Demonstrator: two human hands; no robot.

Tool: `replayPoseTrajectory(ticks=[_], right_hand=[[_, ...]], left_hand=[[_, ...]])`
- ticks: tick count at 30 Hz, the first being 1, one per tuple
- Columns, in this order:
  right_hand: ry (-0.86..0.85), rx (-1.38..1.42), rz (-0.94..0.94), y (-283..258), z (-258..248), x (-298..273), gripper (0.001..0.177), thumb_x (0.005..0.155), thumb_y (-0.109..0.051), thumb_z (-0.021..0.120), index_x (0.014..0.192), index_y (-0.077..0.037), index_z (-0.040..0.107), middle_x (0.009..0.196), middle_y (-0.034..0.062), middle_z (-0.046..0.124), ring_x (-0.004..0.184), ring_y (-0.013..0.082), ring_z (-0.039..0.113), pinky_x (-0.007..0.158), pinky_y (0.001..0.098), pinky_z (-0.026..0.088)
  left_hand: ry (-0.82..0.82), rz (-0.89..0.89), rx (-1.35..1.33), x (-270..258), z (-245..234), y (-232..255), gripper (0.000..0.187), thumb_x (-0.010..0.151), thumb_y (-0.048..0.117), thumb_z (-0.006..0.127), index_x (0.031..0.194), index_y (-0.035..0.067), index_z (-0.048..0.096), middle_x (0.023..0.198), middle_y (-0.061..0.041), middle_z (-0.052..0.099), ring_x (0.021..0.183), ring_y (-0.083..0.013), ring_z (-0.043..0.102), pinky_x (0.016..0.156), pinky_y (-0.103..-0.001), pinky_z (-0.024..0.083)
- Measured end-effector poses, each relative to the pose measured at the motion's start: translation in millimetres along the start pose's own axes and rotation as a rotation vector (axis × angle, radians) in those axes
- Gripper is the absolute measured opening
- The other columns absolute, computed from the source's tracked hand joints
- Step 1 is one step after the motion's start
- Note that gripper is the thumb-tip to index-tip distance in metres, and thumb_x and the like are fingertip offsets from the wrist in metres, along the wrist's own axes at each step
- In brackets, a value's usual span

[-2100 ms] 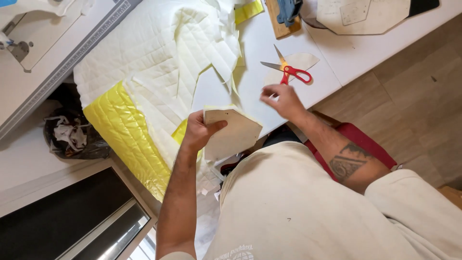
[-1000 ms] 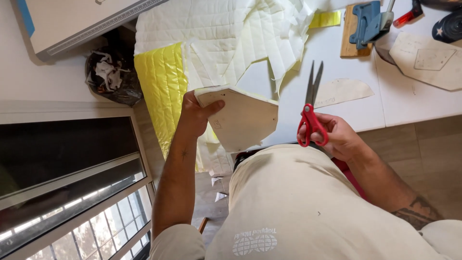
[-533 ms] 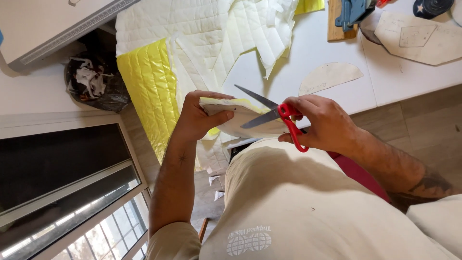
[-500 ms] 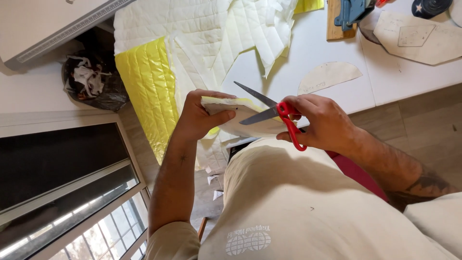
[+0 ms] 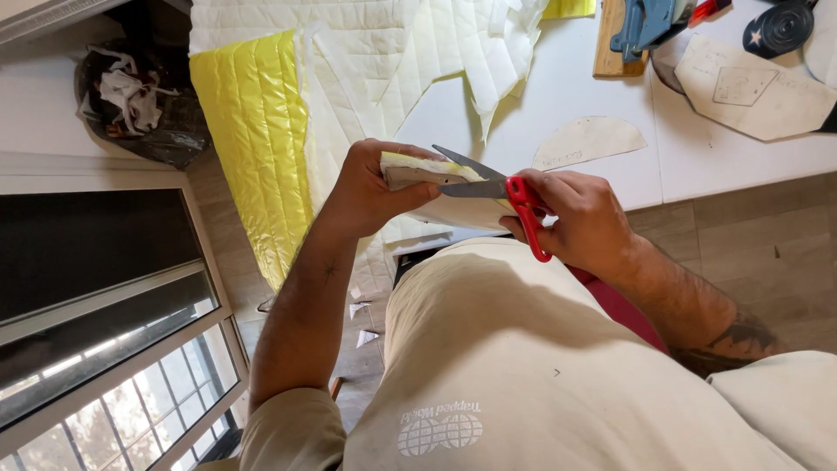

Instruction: Cutting patterns from quilted fabric and assembling various fabric components on a workshop table.

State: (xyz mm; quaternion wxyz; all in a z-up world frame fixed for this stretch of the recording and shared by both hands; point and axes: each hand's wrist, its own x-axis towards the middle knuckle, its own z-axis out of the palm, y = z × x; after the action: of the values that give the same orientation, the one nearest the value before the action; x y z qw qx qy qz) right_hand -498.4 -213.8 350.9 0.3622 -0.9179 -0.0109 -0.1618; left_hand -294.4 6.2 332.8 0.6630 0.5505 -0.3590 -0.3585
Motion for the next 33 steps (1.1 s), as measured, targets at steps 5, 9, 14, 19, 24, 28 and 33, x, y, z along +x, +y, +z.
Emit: replayPoseTrajectory(ticks=[5, 9, 14, 19, 24, 28, 33], right_hand=[[0.018, -0.007, -0.002, 6, 1, -1, 0.044, 0.078, -0.007, 0.087, 0.116, 0.007, 0.070, 0.075, 0.0198, 0.070, 0.059, 0.0301, 0.067, 0.058, 0.0369, 0.057], [0.002, -0.010, -0.002, 10, -1, 0, 0.044, 0.077, -0.007, 0.089, 0.115, 0.006, 0.071, 0.076, 0.0203, 0.071, 0.059, 0.0301, 0.068, 0.058, 0.0362, 0.058], [0.014, 0.000, -0.028, 14, 0, -1, 0.040, 0.078, -0.004, 0.088, 0.112, 0.008, 0.071, 0.072, 0.0204, 0.069, 0.055, 0.0309, 0.067, 0.058, 0.0362, 0.057], [0.051, 0.172, 0.022, 20, -5, 2, 0.041, 0.079, -0.006, 0.089, 0.111, 0.009, 0.070, 0.072, 0.0207, 0.069, 0.055, 0.0324, 0.066, 0.059, 0.0385, 0.056], [0.101, 0.465, 0.215, 60, -27, -4, 0.050, 0.081, -0.021, 0.088, 0.119, 0.005, 0.067, 0.080, 0.0125, 0.071, 0.070, 0.0234, 0.069, 0.077, 0.0357, 0.056], [0.195, 0.631, 0.613, 98, -20, -22, 0.038, 0.101, -0.023, 0.073, 0.124, 0.005, 0.061, 0.082, 0.0162, 0.066, 0.078, 0.0269, 0.067, 0.085, 0.0391, 0.056], [0.032, 0.142, 1.011, 196, 56, -105, 0.048, 0.090, -0.025, 0.082, 0.128, 0.001, 0.065, 0.085, 0.0088, 0.070, 0.077, 0.0246, 0.069, 0.076, 0.0392, 0.054]], left_hand=[[0.006, -0.015, 0.016, -2, -1, -1, 0.026, 0.080, 0.000, 0.083, 0.105, 0.007, 0.082, 0.091, -0.017, 0.078, 0.090, -0.0354, 0.076, 0.095, -0.043, 0.055], [0.008, -0.028, 0.055, 0, 0, 1, 0.026, 0.080, -0.001, 0.084, 0.105, 0.007, 0.082, 0.091, -0.018, 0.077, 0.090, -0.0373, 0.076, 0.095, -0.043, 0.054], [0.023, -0.053, 0.075, 7, 6, 11, 0.027, 0.081, -0.002, 0.083, 0.106, 0.007, 0.082, 0.091, -0.020, 0.077, 0.090, -0.0377, 0.076, 0.094, -0.042, 0.055], [0.055, -0.035, 0.101, 18, 0, 10, 0.024, 0.083, 0.002, 0.084, 0.106, 0.008, 0.082, 0.092, -0.017, 0.078, 0.088, -0.0341, 0.076, 0.093, -0.043, 0.055], [0.215, -0.162, 0.073, 17, -10, 0, 0.026, 0.082, 0.002, 0.085, 0.107, 0.008, 0.079, 0.094, -0.016, 0.077, 0.088, -0.0326, 0.075, 0.088, -0.047, 0.058], [0.407, -0.211, -0.108, 20, -31, -32, 0.027, 0.088, 0.004, 0.080, 0.113, 0.011, 0.075, 0.099, -0.014, 0.077, 0.087, -0.0343, 0.076, 0.087, -0.050, 0.061], [0.566, -0.139, -0.311, 30, -22, -16, 0.027, 0.088, 0.005, 0.080, 0.113, 0.014, 0.075, 0.102, -0.006, 0.078, 0.092, -0.0252, 0.078, 0.091, -0.043, 0.064]])
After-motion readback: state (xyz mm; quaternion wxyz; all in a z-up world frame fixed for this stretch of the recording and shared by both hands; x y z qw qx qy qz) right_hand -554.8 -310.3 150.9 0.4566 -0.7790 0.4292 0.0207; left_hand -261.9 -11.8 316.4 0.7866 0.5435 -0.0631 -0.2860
